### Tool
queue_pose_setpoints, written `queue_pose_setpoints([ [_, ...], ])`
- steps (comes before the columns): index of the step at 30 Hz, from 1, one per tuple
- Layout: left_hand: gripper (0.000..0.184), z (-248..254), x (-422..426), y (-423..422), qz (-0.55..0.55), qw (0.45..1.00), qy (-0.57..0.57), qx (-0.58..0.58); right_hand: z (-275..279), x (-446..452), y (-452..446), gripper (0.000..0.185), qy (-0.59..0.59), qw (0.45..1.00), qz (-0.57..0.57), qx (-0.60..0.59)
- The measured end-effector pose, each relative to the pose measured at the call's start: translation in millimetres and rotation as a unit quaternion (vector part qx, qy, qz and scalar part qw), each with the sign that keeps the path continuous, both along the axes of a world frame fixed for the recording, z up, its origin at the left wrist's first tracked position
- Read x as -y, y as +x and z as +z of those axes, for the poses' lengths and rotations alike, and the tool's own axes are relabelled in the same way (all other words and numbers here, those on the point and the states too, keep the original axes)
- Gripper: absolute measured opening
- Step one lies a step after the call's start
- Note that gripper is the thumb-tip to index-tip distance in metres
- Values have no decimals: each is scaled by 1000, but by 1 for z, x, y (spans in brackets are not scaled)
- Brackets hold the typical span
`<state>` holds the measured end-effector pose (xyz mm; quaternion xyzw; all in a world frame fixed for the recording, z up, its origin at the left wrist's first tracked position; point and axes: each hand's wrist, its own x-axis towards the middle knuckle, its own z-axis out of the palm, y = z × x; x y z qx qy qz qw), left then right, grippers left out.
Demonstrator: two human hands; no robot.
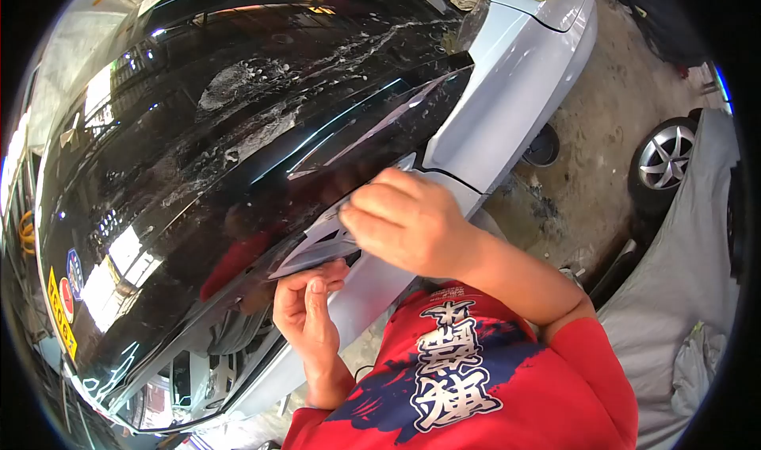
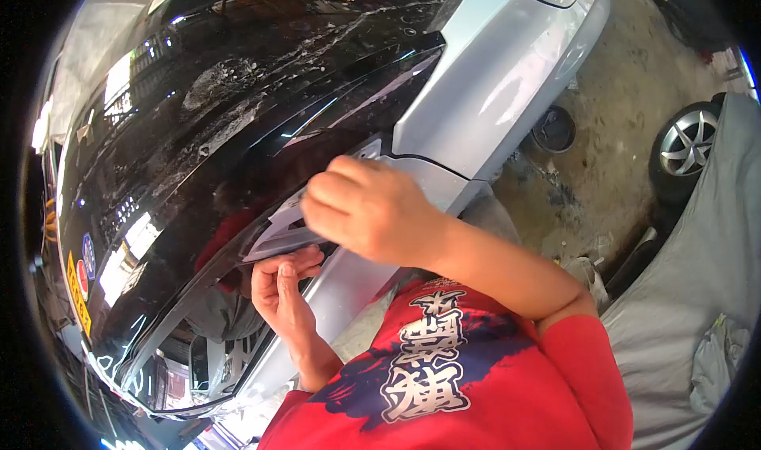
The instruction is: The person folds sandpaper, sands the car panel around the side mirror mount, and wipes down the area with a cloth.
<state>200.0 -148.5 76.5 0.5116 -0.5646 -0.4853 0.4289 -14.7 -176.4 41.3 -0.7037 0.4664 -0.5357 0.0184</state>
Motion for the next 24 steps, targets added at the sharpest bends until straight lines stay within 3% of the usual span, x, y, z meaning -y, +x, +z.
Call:
queue_pose_setpoints([
  [7, 17, 3, 1, 0, -1, 1000, 9, 4, -19, -21, -3, 24, 47, 997, -44, 47],
  [9, 17, 2, 1, 1, -3, 1000, 12, 3, -15, -32, -5, 31, 35, 996, -25, 77],
  [13, 17, -1, 1, 4, -7, 1000, 5, -9, 8, -47, 16, 26, 37, 995, 25, 84],
  [16, 16, -2, 1, 7, -14, 1000, -13, -11, 5, -49, 34, 17, 40, 996, 58, 49],
  [18, 17, -4, 2, 9, -9, 1000, -30, 1, 4, -45, 40, 28, 48, 996, 73, 21],
  [24, 17, -2, 0, 0, 23, 999, -24, 18, -5, -40, 40, 26, 58, 997, 48, -4],
])
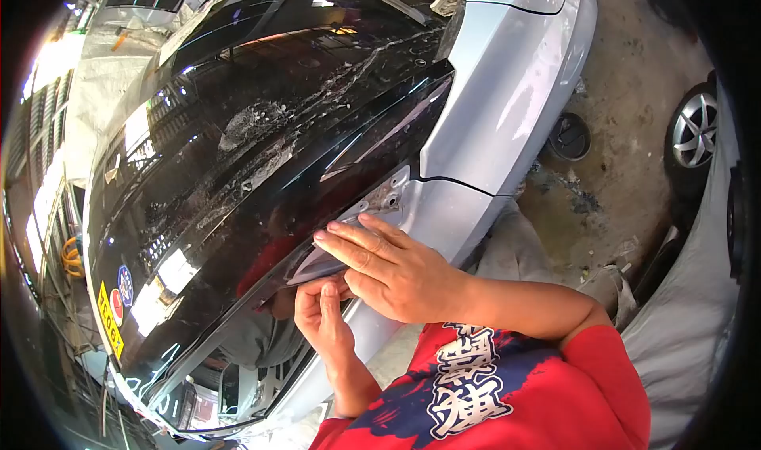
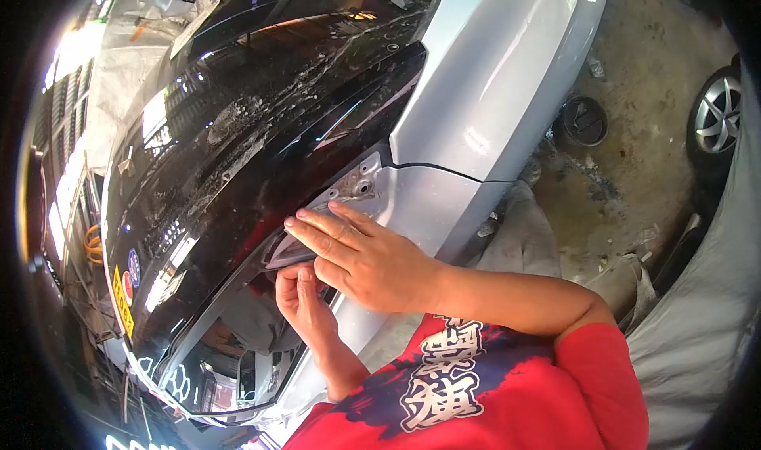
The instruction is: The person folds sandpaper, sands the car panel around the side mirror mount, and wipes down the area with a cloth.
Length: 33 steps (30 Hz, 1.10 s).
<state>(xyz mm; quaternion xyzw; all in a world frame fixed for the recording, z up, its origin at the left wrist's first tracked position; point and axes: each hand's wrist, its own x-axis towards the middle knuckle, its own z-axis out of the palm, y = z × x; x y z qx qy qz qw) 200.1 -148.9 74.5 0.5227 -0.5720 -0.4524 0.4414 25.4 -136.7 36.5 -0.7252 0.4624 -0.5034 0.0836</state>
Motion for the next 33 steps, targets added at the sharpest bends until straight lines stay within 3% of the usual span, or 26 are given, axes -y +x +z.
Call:
queue_pose_setpoints([
  [27, 19, -3, 3, 2, -38, 999, 4, 8, -8, -14, -16, 10, 56, 995, -51, 72],
  [33, 19, -1, 3, -1, -32, 999, 3, 23, -13, -18, -17, 15, 63, 992, -53, 91],
])
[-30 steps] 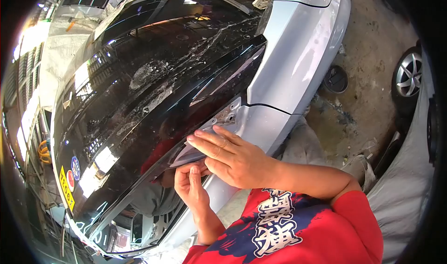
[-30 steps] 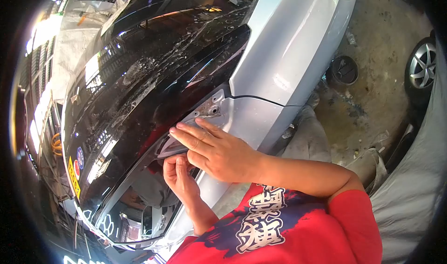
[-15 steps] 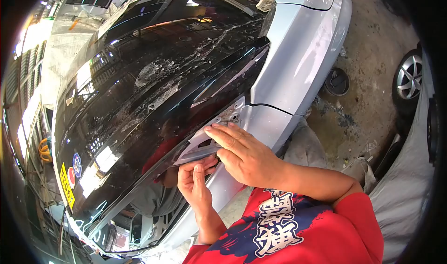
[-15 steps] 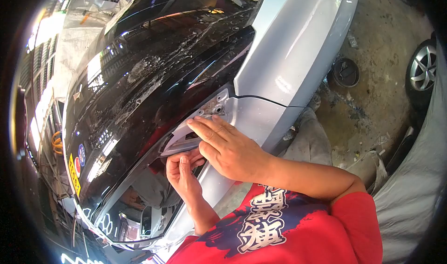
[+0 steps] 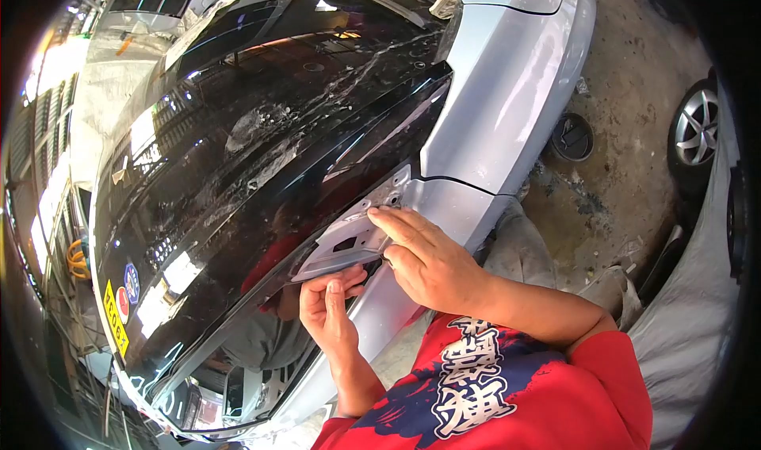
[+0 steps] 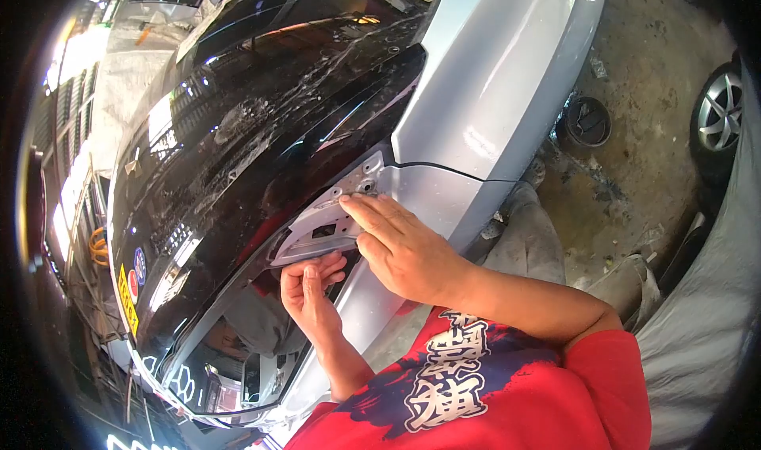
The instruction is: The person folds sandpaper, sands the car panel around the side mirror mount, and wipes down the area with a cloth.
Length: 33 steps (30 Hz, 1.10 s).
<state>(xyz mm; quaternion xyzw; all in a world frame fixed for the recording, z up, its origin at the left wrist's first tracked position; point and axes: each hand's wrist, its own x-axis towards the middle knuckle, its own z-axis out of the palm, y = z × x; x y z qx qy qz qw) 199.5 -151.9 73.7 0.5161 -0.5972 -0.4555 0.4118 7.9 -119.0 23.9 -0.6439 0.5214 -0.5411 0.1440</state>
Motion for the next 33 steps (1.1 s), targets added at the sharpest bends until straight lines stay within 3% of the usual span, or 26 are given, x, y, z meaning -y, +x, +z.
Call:
queue_pose_setpoints([
  [22, 19, -4, 2, 3, 18, 1000, -11, 15, -14, -23, -8, 14, 52, 997, -10, 57],
  [27, 29, -10, 0, 6, -14, 999, -36, -4, -16, -40, -32, 14, 57, 996, 21, 67],
  [33, 21, -10, -23, -37, -98, 993, -43, -55, -29, -88, -96, 13, 79, 996, -2, 41],
])
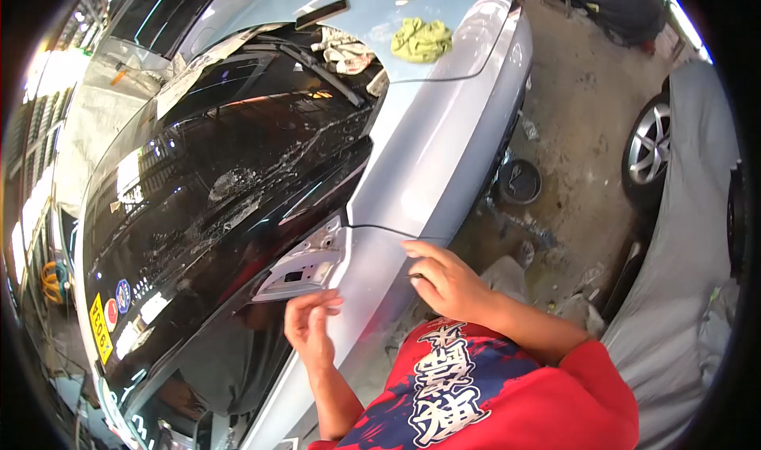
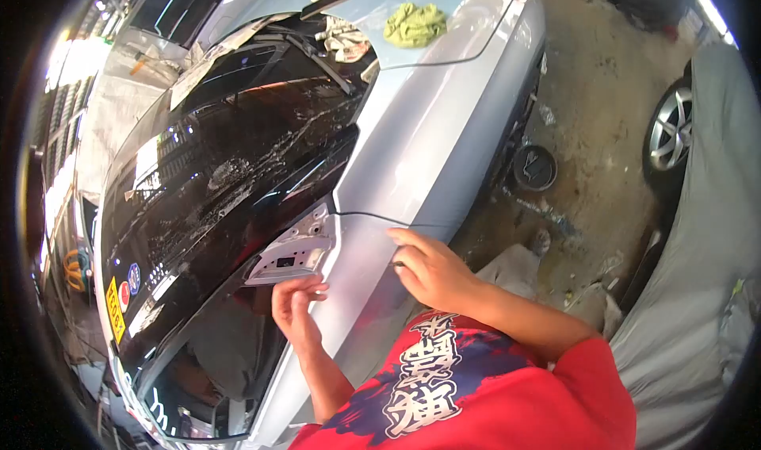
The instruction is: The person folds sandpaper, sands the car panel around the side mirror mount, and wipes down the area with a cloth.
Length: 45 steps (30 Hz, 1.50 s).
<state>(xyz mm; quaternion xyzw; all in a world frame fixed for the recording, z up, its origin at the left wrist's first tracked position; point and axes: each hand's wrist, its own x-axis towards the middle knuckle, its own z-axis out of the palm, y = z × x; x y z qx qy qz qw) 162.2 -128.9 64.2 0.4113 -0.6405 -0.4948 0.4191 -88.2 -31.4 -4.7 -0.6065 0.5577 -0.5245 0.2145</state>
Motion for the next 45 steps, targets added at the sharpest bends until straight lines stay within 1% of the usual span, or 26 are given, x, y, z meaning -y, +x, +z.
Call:
queue_pose_setpoints([
  [1, 20, 4, -1, -23, -38, 999, 13, 14, -3, -11, -14, 13, 14, 1000, -9, 9],
  [2, 30, 4, 5, -52, -83, 996, -8, 30, -6, -22, -30, 13, 28, 999, -17, 16],
  [3, 43, 12, 16, -88, -105, 988, -38, 102, -6, -34, -47, 13, 44, 999, -23, 24],
  [5, 52, 24, 53, -175, -134, 963, -195, 125, -2, -61, -83, 12, 72, 996, -58, 19],
  [6, 56, 30, 76, -221, -127, 939, -284, 148, -2, -73, -101, 12, 76, 994, -79, 16],
  [8, 70, 21, 130, -309, -92, 920, -349, 156, -1, -102, -137, 12, 92, 990, -110, 9],
  [9, 79, 19, 150, -350, -62, 917, -348, 183, -2, -114, -157, 12, 98, 988, -123, 4],
  [10, 86, 9, 175, -386, -21, 898, -368, 238, -10, -128, -177, 12, 87, 986, -137, -21],
  [12, 86, 8, 191, -444, 40, 867, -335, 367, -3, -150, -211, 11, 122, 980, -154, -2],
  [15, 73, -3, 189, -474, 5, 812, -282, 511, -1, -174, -258, 10, 155, 974, -165, -18],
  [17, 59, -22, 199, -485, -1, 835, -275, 477, -7, -185, -284, 10, 170, 972, -160, -30],
  [20, 42, -28, 185, -468, 25, 865, -303, 400, -23, -186, -312, 11, 191, 971, -144, -4],
  [21, 36, -29, 167, -458, 41, 872, -318, 369, -27, -184, -320, 11, 182, 974, -131, -28],
  [23, 31, -34, 123, -422, 114, 918, -304, 229, -36, -176, -332, 11, 162, 978, -109, -73],
  [25, 32, -32, 73, -370, 160, 967, -176, 89, -37, -168, -338, 12, 192, 976, -89, -50],
  [27, 33, -47, 30, -314, 275, 953, -126, 16, -37, -158, -343, 12, 206, 975, -64, -49],
  [29, 39, -48, 0, -260, 352, 933, -72, -29, -39, -146, -344, 12, 202, 977, -30, -65],
  [31, 34, -49, -8, -222, 461, 875, -131, -68, -42, -132, -342, 13, 197, 976, 8, -88],
  [33, 29, -55, 10, -184, 523, 824, -216, -27, -41, -117, -339, 14, 198, 974, 45, -105],
  [34, 28, -47, 18, -179, 556, 796, -237, -19, -38, -110, -336, 13, 201, 971, 61, -111],
  [35, 26, -38, 27, -175, 600, 754, -263, 47, -36, -103, -333, 13, 203, 969, 78, -118],
  [37, 31, -38, 54, -160, 617, 709, -329, 90, -33, -92, -332, 12, 205, 965, 96, -130],
  [39, 36, -41, 63, -164, 626, 656, -374, 196, -36, -86, -336, 12, 221, 960, 111, -133],
  [40, 39, -44, 70, -162, 627, 627, -389, 250, -39, -83, -341, 12, 216, 954, 110, -175],
  [43, 40, -52, 78, -157, 618, 630, -396, 252, -45, -89, -352, 12, 244, 946, 99, -188],
  [45, 37, -55, 79, -160, 620, 625, -398, 258, -45, -89, -351, 12, 253, 945, 97, -182],
])
